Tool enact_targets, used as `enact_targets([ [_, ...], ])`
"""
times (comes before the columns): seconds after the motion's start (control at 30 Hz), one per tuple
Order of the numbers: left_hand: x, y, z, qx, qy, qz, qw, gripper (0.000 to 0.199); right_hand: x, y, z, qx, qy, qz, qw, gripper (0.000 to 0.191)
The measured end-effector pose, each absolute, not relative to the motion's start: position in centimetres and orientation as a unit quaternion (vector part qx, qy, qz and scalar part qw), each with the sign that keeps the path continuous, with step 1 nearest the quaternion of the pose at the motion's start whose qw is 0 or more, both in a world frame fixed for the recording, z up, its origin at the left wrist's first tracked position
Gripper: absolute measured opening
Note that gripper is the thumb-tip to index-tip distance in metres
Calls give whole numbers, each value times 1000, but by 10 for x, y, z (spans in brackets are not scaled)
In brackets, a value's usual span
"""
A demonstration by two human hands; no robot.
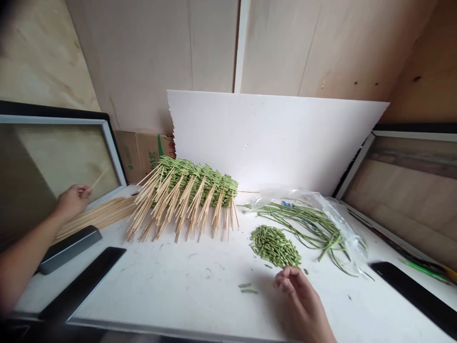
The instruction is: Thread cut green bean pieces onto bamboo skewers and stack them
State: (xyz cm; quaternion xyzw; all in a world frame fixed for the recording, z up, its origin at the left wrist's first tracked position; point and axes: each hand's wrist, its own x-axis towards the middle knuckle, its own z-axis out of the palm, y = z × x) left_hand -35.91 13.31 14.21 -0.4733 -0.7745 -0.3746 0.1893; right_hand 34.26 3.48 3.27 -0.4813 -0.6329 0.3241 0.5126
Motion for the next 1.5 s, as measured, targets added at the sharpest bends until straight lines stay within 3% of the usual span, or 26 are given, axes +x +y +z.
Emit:
enact_targets([
  [0.07,-357,133,155,-434,-786,-398,190,3,337,37,38,-451,-589,431,514,39],
  [0.2,-330,125,173,-388,-769,-459,218,17,322,43,46,-308,-434,650,543,45],
  [0.3,-285,105,172,-399,-696,-539,259,22,313,47,56,-209,-377,749,502,43],
  [0.5,-162,48,156,-547,-587,-536,262,19,309,48,72,-107,-367,828,411,46],
  [0.63,-102,32,147,-680,-522,-488,166,19,312,48,72,-79,-377,829,405,49],
  [0.87,-55,35,126,-759,-544,-334,-124,24,330,54,70,-107,-441,781,429,52],
  [1.03,-39,35,109,-741,-572,-256,-240,27,348,56,86,-223,-527,662,484,42],
  [1.23,-29,28,86,-721,-604,-223,-257,32,346,52,87,-406,-769,387,306,32],
  [1.37,-18,20,75,-719,-594,-273,-236,33,323,45,67,-408,-840,232,274,21],
  [1.5,-9,10,55,-733,-562,-326,-201,31,307,38,58,-390,-870,161,255,19],
])
